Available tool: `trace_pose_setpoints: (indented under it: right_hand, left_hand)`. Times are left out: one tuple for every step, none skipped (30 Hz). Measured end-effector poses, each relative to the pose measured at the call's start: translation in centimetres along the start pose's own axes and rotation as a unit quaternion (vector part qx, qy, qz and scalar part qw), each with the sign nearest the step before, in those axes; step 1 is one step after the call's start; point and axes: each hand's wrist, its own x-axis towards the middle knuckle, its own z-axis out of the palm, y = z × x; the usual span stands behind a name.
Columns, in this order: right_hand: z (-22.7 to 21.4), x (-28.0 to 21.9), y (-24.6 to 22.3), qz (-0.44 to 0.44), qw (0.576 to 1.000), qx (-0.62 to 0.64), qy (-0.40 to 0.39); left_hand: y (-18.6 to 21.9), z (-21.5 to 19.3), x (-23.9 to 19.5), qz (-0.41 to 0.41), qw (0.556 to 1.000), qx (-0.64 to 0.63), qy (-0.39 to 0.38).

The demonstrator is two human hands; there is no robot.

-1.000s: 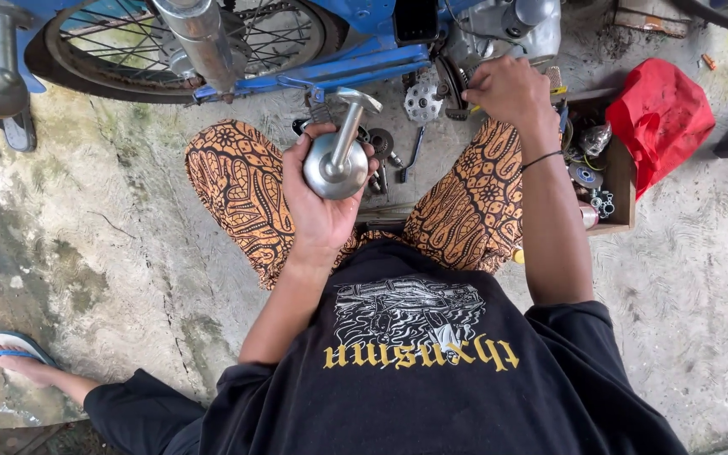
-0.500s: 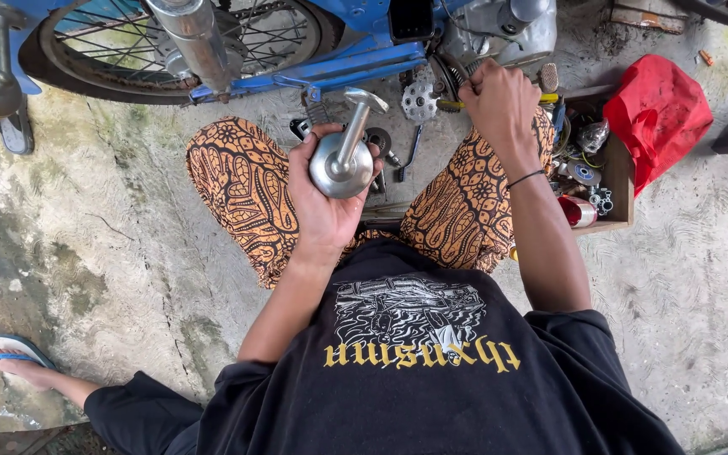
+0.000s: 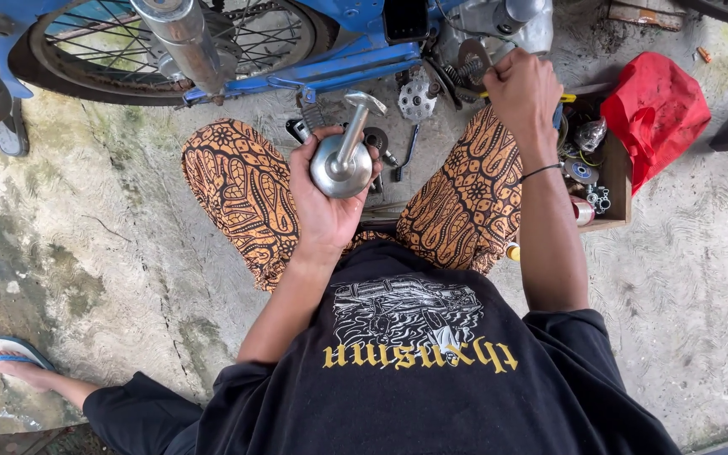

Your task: The person sits on the floor and cleans a circular metal motorcycle part using a yellow brush. They scrub the surface and the holes of the part thoroughly while holding it in their left hand.

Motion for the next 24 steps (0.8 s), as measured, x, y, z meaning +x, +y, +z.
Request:
trace_pose_setpoints:
  right_hand:
    - [-0.1, 0.1, 0.4, 0.0, 1.0, 0.0, -0.001]
    - [-0.2, 0.3, 1.0, 0.015, 1.0, 0.018, 0.002]
    - [-0.4, 0.5, 1.5, 0.031, 0.999, 0.036, 0.004]
    - [-0.6, 0.6, 2.1, 0.031, 0.999, 0.036, 0.004]
    - [-0.7, 0.7, 2.8, 0.033, 0.998, 0.054, 0.009]
    - [-0.8, 0.8, 3.4, 0.034, 0.997, 0.073, 0.014]
    - [-1.3, 0.6, 3.8, 0.035, 0.997, 0.073, 0.013]
    - [-1.8, 0.7, 4.1, 0.049, 0.995, 0.087, 0.018]
    - [-2.3, 0.7, 4.5, 0.064, 0.993, 0.102, 0.022]
    - [-3.2, 0.5, 4.4, 0.064, 0.992, 0.102, 0.023]
    - [-4.0, 0.3, 4.3, 0.06, 0.99, 0.119, 0.035]
    - [-4.8, 0.1, 4.2, 0.056, 0.988, 0.137, 0.046]
    - [-5.3, -0.7, 4.5, 0.055, 0.988, 0.138, 0.047]
    - [-5.8, -1.1, 4.6, 0.07, 0.981, 0.171, 0.057]
    - [-6.2, -1.5, 4.6, 0.085, 0.973, 0.204, 0.066]
    - [-7.0, -2.2, 3.8, 0.08, 0.973, 0.207, 0.065]
    - [-7.8, -2.9, 3.1, 0.139, 0.952, 0.266, 0.064]
    - [-8.5, -3.6, 2.3, 0.195, 0.924, 0.324, 0.061]
    - [-9.0, -4.3, 1.5, 0.19, 0.924, 0.327, 0.06]
    - [-9.5, -5.0, 0.7, 0.232, 0.896, 0.374, 0.066]
    - [-10.0, -5.8, -0.1, 0.274, 0.863, 0.419, 0.071]
    - [-10.2, -6.1, -0.8, 0.269, 0.864, 0.421, 0.07]
    - [-10.3, -6.5, -1.5, 0.302, 0.839, 0.446, 0.077]
    - [-10.6, -7.2, -2.2, 0.336, 0.812, 0.469, 0.083]
  left_hand:
    - [0.1, -0.1, 0.0, 0.0, 1.0, 0.0, 0.001]
    - [0.0, -0.2, 0.1, -0.001, 1.0, 0.002, 0.005]
    - [0.0, -0.3, 0.2, -0.003, 1.0, 0.005, 0.009]
    - [0.1, -0.4, 0.3, -0.004, 1.0, 0.005, 0.009]
    - [0.1, -0.5, 0.4, -0.003, 1.0, 0.0, 0.009]
    - [0.1, -0.6, 0.5, -0.002, 1.0, -0.005, 0.009]
    - [0.1, -0.5, 0.4, -0.003, 1.0, -0.004, 0.009]
    - [0.2, -0.4, 0.5, 0.0, 1.0, -0.002, 0.009]
    - [0.3, -0.3, 0.5, 0.003, 1.0, 0.001, 0.009]
    - [0.4, -0.2, 0.6, 0.003, 1.0, 0.001, 0.009]
    - [0.5, -0.1, 0.7, 0.004, 1.0, 0.0, 0.009]
    - [0.6, 0.0, 0.7, 0.004, 1.0, -0.001, 0.009]
    - [0.8, 0.2, 0.6, 0.005, 1.0, 0.0, 0.009]
    - [1.1, 0.4, 0.7, 0.017, 1.0, 0.013, 0.0]
    - [1.5, 0.6, 0.7, 0.028, 0.999, 0.026, -0.008]
    - [2.2, 1.0, 0.8, 0.034, 0.999, 0.027, -0.009]
    - [2.9, 1.4, 0.8, 0.049, 0.997, 0.023, -0.054]
    - [3.6, 1.8, 0.8, 0.065, 0.993, 0.02, -0.099]
    - [4.7, 2.6, 0.9, 0.071, 0.992, 0.021, -0.1]
    - [5.7, 3.4, 1.0, 0.092, 0.982, 0.045, -0.157]
    - [6.7, 4.2, 1.0, 0.114, 0.968, 0.069, -0.213]
    - [7.7, 5.3, 1.3, 0.119, 0.967, 0.069, -0.214]
    - [8.8, 6.4, 1.5, 0.169, 0.94, 0.146, -0.259]
    - [9.8, 7.5, 1.6, 0.216, 0.903, 0.219, -0.299]
